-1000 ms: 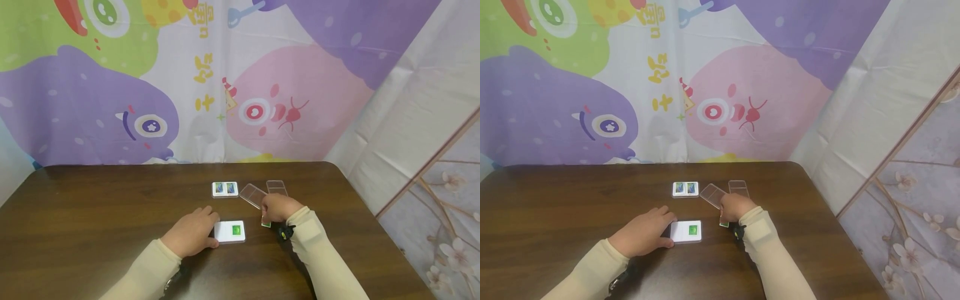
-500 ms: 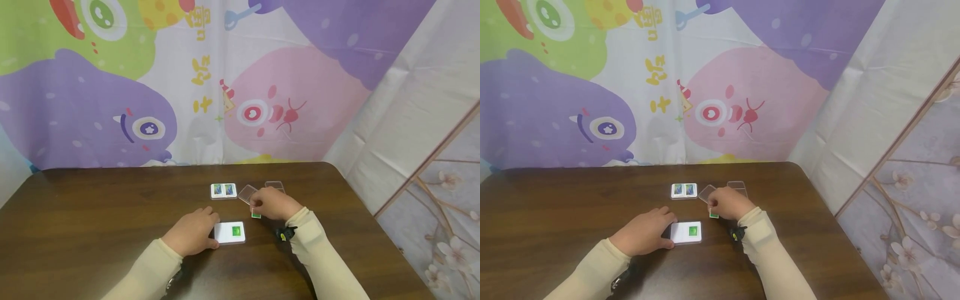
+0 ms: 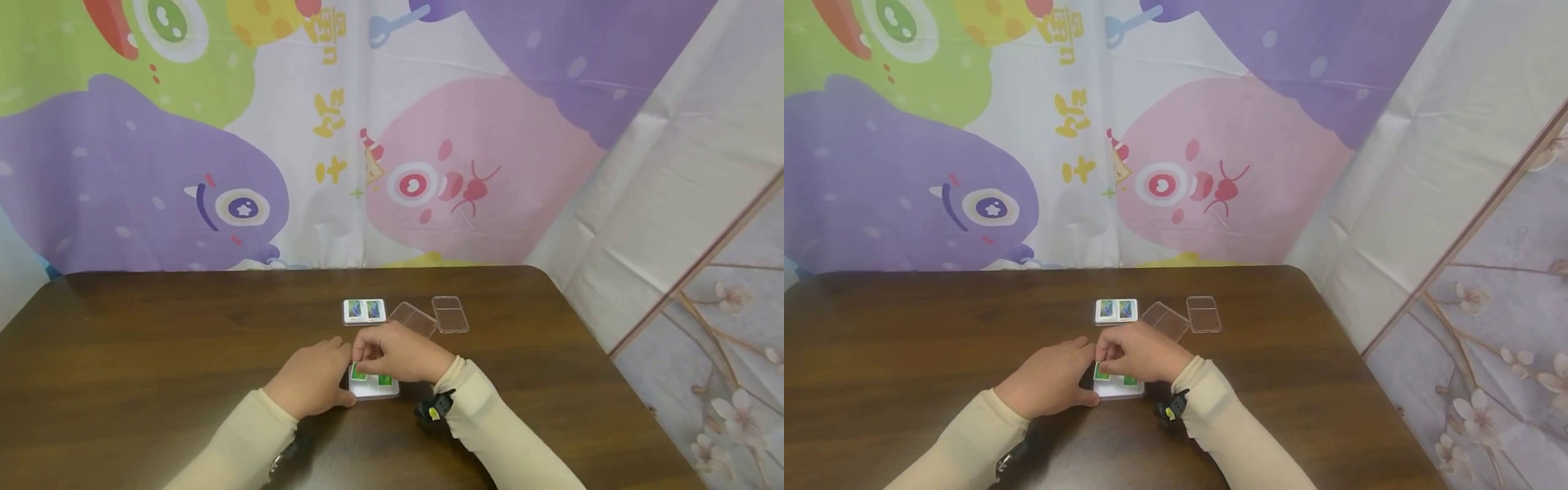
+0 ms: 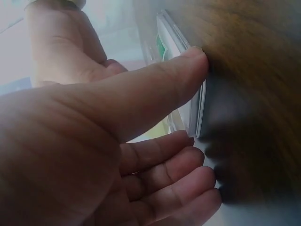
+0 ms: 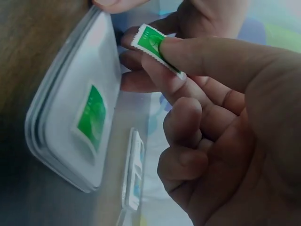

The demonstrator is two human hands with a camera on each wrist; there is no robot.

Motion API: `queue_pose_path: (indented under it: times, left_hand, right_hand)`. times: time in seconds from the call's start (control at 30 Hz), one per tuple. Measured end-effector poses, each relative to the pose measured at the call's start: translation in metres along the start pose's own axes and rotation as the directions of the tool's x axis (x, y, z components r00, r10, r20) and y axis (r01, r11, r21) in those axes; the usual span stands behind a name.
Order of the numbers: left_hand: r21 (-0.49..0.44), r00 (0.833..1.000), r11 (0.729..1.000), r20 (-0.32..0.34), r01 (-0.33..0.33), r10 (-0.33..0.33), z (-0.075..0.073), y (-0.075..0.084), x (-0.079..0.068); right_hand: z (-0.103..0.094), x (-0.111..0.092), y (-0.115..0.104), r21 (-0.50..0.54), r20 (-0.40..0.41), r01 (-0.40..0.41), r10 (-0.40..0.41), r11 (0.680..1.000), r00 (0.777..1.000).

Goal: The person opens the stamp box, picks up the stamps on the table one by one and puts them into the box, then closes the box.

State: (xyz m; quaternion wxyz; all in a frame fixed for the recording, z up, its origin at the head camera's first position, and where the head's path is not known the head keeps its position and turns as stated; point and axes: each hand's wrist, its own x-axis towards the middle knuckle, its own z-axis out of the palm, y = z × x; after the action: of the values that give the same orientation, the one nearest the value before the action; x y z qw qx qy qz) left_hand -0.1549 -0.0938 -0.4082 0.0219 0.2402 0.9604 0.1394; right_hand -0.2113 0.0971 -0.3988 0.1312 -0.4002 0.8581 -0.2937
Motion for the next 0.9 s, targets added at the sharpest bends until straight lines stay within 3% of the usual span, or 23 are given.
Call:
queue_pose_path:
  times: [0.07,0.17,0.3,0.5,0.9]
  left_hand:
    - [-0.003,1.0,1.0,0.002,0.0,0.0,0.0,0.0,0.0]
    - [-0.012,1.0,1.0,0.005,0.003,-0.003,0.0,0.0,-0.001]
    - [-0.021,1.0,1.0,0.004,0.008,-0.007,-0.001,0.0,-0.001]
    - [-0.036,1.0,0.999,0.001,0.014,-0.014,-0.001,-0.001,-0.001]
    - [-0.03,1.0,0.999,0.008,0.012,-0.012,-0.003,0.0,-0.001]
  right_hand:
    - [0.004,0.001,0.0,0.032,0.03,-0.004,0.004,0.999,1.0]
    - [0.008,0.003,0.001,-0.009,0.037,-0.011,0.012,1.0,0.999]
    - [0.014,0.006,0.003,-0.166,-0.004,-0.017,0.017,0.986,1.0]
    - [0.019,0.006,0.002,-0.367,-0.036,-0.047,0.036,0.929,0.999]
    - [0.014,0.001,0.003,-0.406,-0.019,-0.042,0.037,0.913,0.999]
